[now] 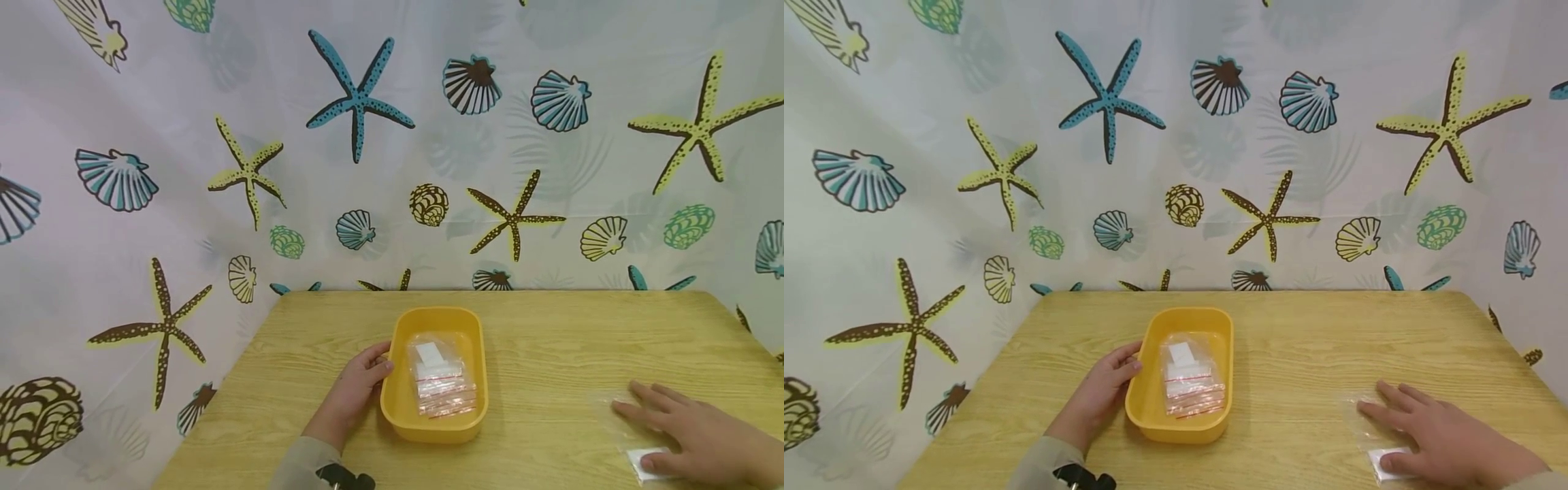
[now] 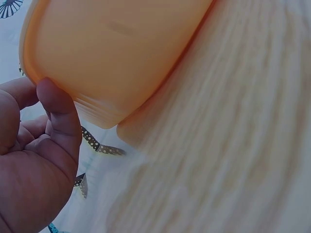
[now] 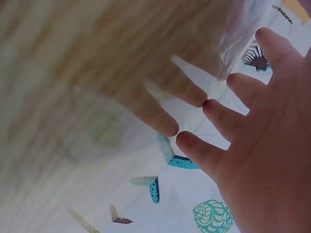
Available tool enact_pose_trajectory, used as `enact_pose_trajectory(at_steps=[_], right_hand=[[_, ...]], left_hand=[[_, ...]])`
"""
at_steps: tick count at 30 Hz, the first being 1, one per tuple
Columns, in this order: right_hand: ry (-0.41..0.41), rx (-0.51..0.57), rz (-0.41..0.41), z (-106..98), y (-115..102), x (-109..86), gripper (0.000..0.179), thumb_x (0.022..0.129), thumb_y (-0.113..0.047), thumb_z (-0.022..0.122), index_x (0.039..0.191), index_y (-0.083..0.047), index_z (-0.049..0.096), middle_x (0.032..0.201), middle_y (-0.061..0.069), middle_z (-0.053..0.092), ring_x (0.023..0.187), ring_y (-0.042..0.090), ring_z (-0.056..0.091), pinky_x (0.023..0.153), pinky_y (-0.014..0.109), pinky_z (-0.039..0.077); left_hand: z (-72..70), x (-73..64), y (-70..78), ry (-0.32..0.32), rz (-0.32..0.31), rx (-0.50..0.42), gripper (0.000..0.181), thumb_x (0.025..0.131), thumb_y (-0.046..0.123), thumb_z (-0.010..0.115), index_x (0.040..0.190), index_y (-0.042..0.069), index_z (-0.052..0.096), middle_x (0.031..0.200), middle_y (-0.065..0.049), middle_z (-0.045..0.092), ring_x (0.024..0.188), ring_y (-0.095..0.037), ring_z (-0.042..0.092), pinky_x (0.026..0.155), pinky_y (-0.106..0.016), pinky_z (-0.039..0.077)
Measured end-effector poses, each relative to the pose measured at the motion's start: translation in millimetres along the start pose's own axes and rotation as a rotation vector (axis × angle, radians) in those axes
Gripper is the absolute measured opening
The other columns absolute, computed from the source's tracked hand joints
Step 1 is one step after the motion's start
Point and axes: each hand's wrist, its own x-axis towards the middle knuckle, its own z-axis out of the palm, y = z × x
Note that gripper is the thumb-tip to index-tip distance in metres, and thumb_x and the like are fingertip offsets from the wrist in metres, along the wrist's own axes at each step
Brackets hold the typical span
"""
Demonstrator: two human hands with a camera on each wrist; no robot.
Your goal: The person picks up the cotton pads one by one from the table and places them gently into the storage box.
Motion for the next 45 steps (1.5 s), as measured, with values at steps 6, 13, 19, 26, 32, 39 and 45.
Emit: enact_pose_trajectory(at_steps=[6,13,19,26,32,39,45], right_hand=[[-0.024,0.025,-0.012,2,2,0.0,0.064,0.094,-0.054,0.065,0.152,-0.031,0.049,0.153,0.023,0.042,0.13,0.059,0.04,0.082,0.074,0.044],[-0.035,0.018,-0.008,6,4,-0.6,0.07,0.091,-0.054,0.067,0.154,-0.033,0.045,0.154,0.023,0.04,0.133,0.059,0.037,0.081,0.074,0.044],[-0.035,-0.003,0.001,9,4,-2.1,0.081,0.085,-0.061,0.071,0.155,-0.031,0.043,0.155,0.026,0.036,0.134,0.06,0.035,0.079,0.074,0.045],[-0.08,0.02,0.066,6,-3,-0.9,0.077,0.089,-0.067,0.061,0.155,-0.03,0.044,0.156,0.028,0.034,0.136,0.056,0.034,0.085,0.074,0.042],[-0.081,0.019,0.083,5,-3,1.0,0.074,0.09,-0.068,0.059,0.154,-0.033,0.045,0.154,0.03,0.035,0.136,0.055,0.036,0.085,0.073,0.043],[-0.069,-0.006,0.096,3,-5,3.6,0.075,0.091,-0.07,0.055,0.155,-0.031,0.044,0.155,0.025,0.037,0.136,0.052,0.038,0.087,0.072,0.043],[-0.091,-0.036,0.145,3,-6,4.3,0.079,0.092,-0.072,0.05,0.155,-0.025,0.044,0.156,0.02,0.039,0.136,0.052,0.038,0.091,0.074,0.041]], left_hand=[[-0.9,-0.5,-1.8,-0.004,0.008,-0.015,0.049,0.106,0.016,0.054,0.153,0.006,0.043,0.128,-0.021,0.055,0.108,-0.028,0.059,0.087,-0.035,0.055],[-0.8,-1.7,-0.7,-0.003,0.011,-0.01,0.049,0.106,0.016,0.054,0.153,0.006,0.043,0.126,-0.021,0.054,0.107,-0.027,0.058,0.087,-0.034,0.054],[0.3,-1.5,-1.0,-0.01,0.018,-0.003,0.049,0.106,0.015,0.054,0.153,0.007,0.044,0.125,-0.021,0.054,0.105,-0.028,0.059,0.086,-0.033,0.054],[1.3,-1.5,-0.5,-0.009,0.013,-0.014,0.05,0.106,0.016,0.054,0.153,0.007,0.043,0.126,-0.021,0.054,0.106,-0.028,0.059,0.087,-0.034,0.055],[1.4,-1.5,0.1,0.012,-0.001,0.007,0.049,0.105,0.018,0.055,0.153,0.009,0.045,0.126,-0.02,0.053,0.107,-0.027,0.058,0.088,-0.033,0.054],[0.3,-1.0,-0.2,0.009,0.0,0.011,0.049,0.106,0.018,0.054,0.153,0.008,0.044,0.128,-0.02,0.054,0.109,-0.029,0.058,0.089,-0.034,0.055],[1.1,-0.8,0.9,0.005,0.008,0.011,0.049,0.106,0.017,0.053,0.153,0.008,0.043,0.129,-0.02,0.054,0.109,-0.028,0.059,0.088,-0.035,0.054]])
